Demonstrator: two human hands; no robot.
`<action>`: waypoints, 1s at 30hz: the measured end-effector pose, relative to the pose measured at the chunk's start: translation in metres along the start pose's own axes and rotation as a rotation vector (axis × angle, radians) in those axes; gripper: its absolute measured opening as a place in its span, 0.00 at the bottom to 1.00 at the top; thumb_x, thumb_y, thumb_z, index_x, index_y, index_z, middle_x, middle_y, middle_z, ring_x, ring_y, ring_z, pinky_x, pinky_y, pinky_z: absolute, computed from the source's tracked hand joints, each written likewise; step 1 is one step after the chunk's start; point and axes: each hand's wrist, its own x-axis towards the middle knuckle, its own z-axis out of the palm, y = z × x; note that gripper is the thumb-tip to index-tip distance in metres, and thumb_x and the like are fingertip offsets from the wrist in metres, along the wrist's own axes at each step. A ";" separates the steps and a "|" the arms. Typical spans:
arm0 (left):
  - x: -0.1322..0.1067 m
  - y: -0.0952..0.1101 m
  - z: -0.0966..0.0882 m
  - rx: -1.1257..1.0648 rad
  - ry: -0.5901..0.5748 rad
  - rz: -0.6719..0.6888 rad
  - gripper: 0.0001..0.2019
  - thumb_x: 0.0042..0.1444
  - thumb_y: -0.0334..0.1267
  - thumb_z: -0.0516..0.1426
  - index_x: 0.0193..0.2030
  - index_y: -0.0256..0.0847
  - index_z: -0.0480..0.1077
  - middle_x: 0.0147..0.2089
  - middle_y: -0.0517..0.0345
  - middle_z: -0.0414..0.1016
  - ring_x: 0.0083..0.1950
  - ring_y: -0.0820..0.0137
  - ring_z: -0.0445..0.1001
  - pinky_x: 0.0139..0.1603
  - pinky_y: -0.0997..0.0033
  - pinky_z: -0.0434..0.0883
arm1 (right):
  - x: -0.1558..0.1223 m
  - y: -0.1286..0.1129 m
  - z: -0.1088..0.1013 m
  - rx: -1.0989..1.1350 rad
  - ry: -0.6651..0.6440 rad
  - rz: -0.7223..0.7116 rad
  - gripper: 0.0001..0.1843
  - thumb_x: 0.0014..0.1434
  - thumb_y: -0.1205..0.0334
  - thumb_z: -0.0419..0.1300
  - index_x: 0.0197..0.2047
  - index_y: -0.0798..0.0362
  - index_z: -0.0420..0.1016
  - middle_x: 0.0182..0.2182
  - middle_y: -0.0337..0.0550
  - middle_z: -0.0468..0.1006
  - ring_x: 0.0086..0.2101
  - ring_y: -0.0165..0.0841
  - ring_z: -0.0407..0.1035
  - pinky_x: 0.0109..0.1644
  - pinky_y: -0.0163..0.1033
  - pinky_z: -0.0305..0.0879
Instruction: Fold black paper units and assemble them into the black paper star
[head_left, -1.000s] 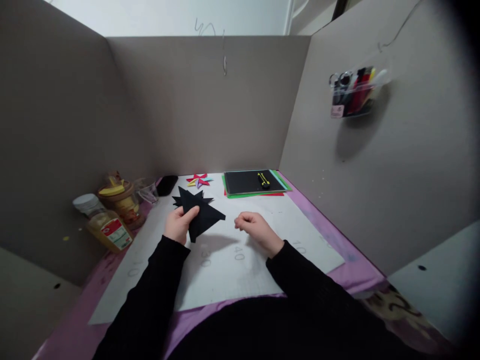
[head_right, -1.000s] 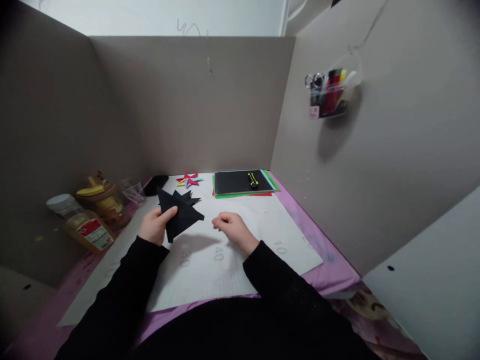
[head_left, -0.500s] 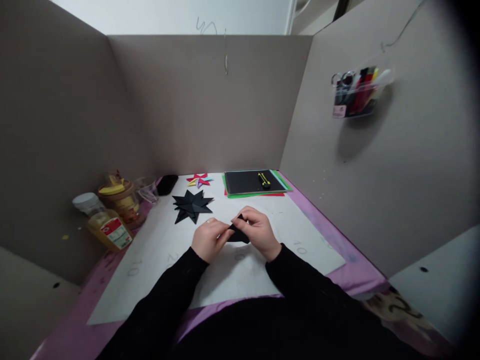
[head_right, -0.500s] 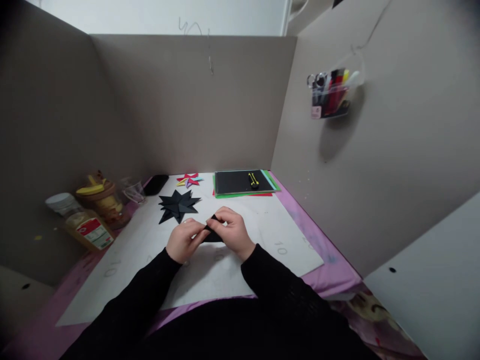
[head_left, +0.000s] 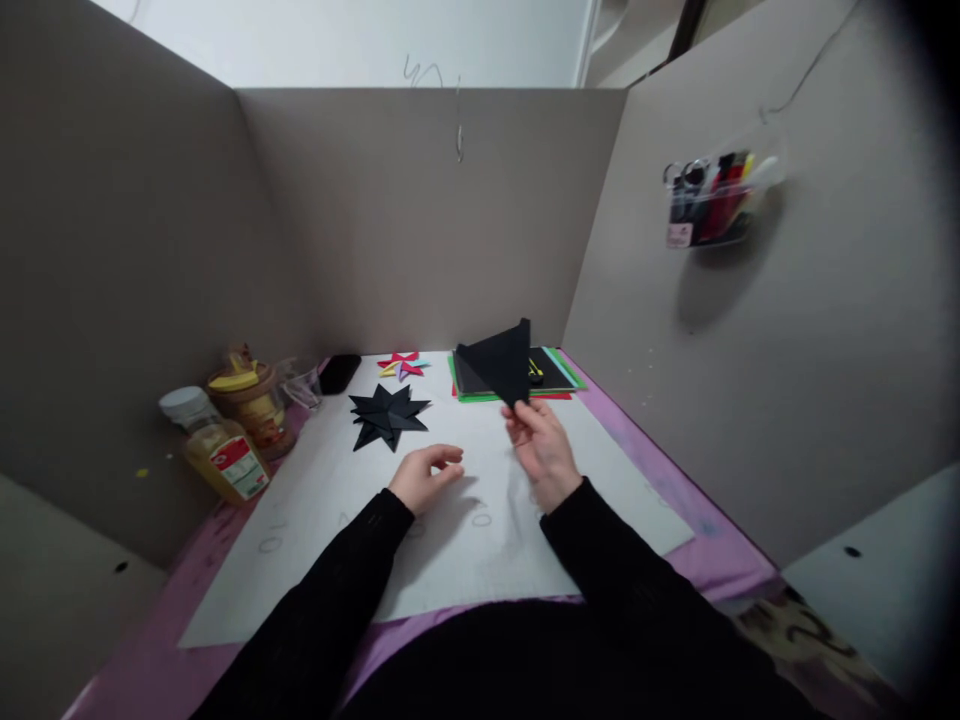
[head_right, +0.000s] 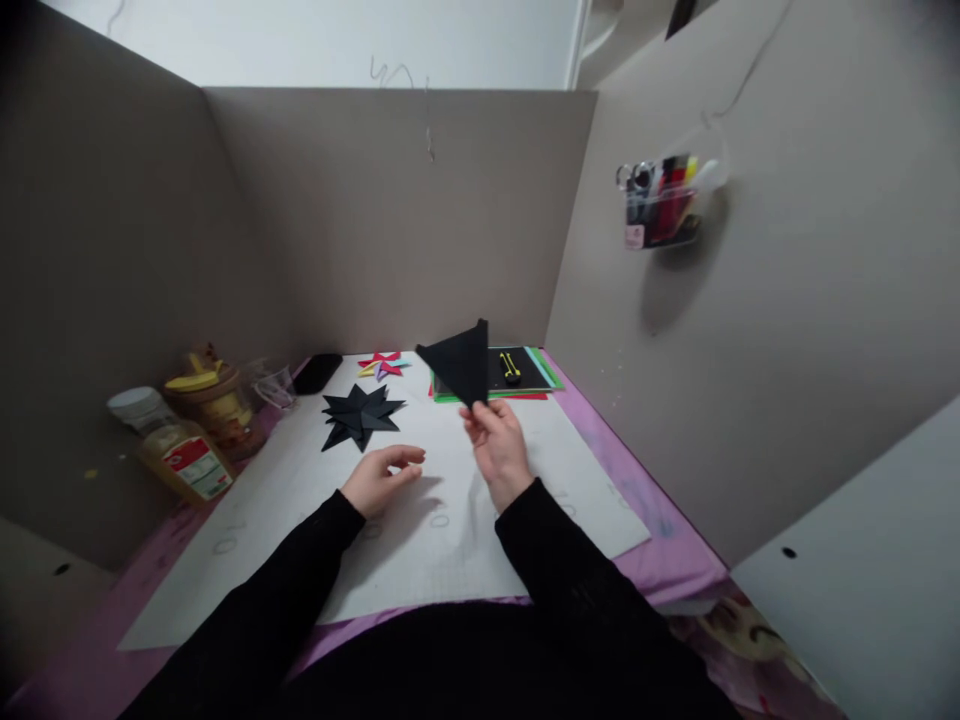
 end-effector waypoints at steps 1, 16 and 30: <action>0.000 0.002 0.004 -0.115 0.002 -0.013 0.19 0.46 0.43 0.60 0.45 0.38 0.73 0.47 0.48 0.75 0.40 0.65 0.73 0.39 0.69 0.67 | -0.007 0.007 0.004 -0.041 -0.080 0.070 0.20 0.36 0.63 0.70 0.26 0.52 0.60 0.22 0.32 0.69 0.29 0.28 0.71 0.28 0.29 0.65; -0.005 0.010 0.007 -0.423 0.223 -0.069 0.17 0.46 0.45 0.61 0.37 0.33 0.74 0.35 0.50 0.78 0.37 0.65 0.73 0.37 0.69 0.68 | -0.039 0.023 0.008 -0.951 -0.388 -0.817 0.10 0.54 0.67 0.56 0.41 0.50 0.68 0.40 0.45 0.70 0.44 0.38 0.64 0.50 0.47 0.61; -0.023 0.018 0.002 0.240 0.604 0.540 0.06 0.54 0.39 0.56 0.32 0.40 0.71 0.29 0.55 0.73 0.33 0.70 0.71 0.36 0.70 0.69 | -0.047 0.024 0.004 -1.078 -0.485 -0.993 0.08 0.54 0.69 0.54 0.38 0.50 0.69 0.33 0.45 0.71 0.36 0.37 0.66 0.40 0.44 0.63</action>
